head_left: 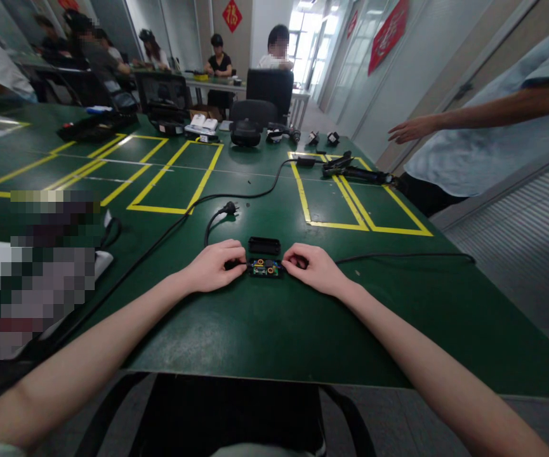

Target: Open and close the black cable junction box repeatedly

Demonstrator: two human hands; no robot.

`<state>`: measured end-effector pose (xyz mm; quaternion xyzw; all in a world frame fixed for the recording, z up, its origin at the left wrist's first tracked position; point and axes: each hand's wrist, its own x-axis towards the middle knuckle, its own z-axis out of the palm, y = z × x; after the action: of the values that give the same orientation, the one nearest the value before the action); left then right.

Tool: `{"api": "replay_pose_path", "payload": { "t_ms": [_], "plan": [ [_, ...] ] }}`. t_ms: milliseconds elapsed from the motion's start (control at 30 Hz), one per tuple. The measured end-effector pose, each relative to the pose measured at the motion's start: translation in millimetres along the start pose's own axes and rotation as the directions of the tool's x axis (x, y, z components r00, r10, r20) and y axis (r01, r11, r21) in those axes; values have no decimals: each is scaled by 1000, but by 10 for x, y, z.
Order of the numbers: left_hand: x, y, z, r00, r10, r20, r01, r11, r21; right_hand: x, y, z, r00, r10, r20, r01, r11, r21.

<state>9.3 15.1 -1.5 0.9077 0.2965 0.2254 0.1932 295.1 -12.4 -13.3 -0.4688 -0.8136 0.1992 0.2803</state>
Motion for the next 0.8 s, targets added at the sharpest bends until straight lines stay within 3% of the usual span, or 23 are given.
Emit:
{"api": "replay_pose_path", "payload": {
  "t_ms": [167,300,467,667,800],
  "plan": [
    [19,10,8,1000,1,-3,-1,1000,14,-5,-5,-7,999,43,-34,-43,999,-19],
    [31,-2,28,996,-60,-67,63,997,38,1,2,-3,996,10,-87,-19,995,-103],
    [24,-33,52,996,-83,-35,86,988,126,18,49,39,998,-32,-48,22,980,-197],
    [13,-38,78,1000,-20,-16,21,995,100,14,26,72,996,-58,-73,55,998,-43],
    [-3,-41,99,999,15,-45,-13,999,39,17,5,103,993,-11,-115,21,996,83]
  ]
}}
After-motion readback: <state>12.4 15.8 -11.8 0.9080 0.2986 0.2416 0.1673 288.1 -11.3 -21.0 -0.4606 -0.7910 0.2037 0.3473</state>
